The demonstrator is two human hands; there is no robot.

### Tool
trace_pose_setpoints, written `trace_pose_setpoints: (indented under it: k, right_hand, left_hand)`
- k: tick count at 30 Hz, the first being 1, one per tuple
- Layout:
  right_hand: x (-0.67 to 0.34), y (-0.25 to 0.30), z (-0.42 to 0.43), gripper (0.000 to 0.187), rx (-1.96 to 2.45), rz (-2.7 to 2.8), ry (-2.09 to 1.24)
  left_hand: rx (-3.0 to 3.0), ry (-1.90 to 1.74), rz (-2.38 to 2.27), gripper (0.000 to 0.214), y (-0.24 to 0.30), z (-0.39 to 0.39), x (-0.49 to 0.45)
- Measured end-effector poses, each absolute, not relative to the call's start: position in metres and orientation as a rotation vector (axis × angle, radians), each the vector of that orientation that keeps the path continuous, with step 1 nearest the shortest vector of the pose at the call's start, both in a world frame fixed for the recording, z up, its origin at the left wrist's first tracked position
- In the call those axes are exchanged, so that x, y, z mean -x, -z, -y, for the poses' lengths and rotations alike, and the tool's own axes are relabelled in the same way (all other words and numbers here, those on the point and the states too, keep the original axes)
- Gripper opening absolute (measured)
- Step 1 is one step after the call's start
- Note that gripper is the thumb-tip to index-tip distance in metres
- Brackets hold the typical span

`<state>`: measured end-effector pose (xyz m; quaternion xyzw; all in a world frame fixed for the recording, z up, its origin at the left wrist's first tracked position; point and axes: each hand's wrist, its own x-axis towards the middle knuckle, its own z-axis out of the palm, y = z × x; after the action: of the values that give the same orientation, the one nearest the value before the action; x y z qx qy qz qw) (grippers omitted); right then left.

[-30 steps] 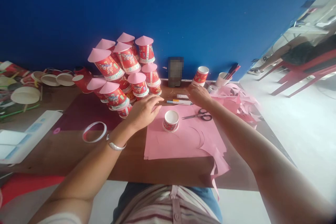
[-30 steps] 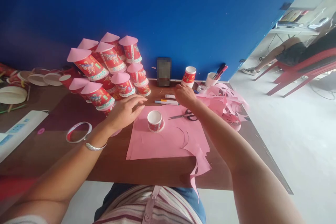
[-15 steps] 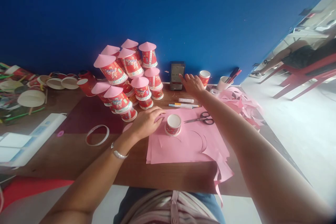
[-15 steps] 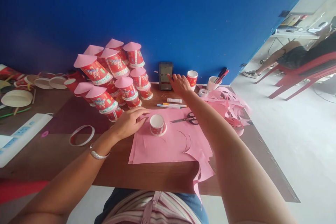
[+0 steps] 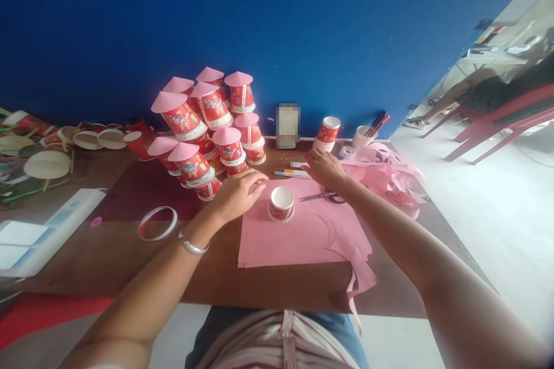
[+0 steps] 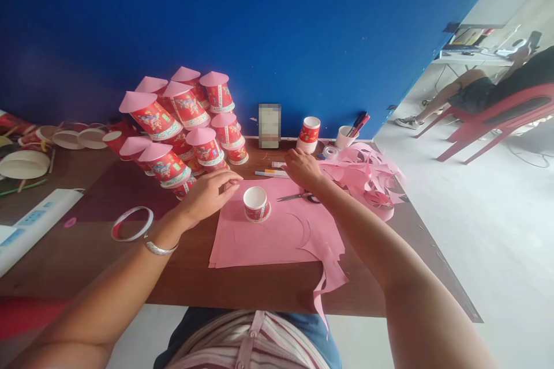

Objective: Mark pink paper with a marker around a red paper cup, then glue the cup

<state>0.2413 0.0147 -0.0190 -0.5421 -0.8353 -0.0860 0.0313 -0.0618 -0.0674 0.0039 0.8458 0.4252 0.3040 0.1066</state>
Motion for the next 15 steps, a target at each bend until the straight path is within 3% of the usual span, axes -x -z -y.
trace_pose_setpoints:
  k: [8, 13, 15]
  right_hand:
    - [-0.243, 0.020, -0.025, 0.017, 1.675, 2.461, 0.070]
    - [-0.241, -0.002, 0.004, 0.032, 1.518, 2.345, -0.100]
    - [-0.238, -0.013, 0.020, 0.032, 1.261, 2.260, -0.377]
  left_hand:
    - [-2.429, -1.012, -1.167, 0.017, -0.009, 0.054, 0.051]
    - [-2.368, -1.151, -1.074, 0.039, -0.017, 0.051, 0.045]
    - [-2.368, -1.167, -1.023, 0.047, -0.024, 0.052, 0.040]
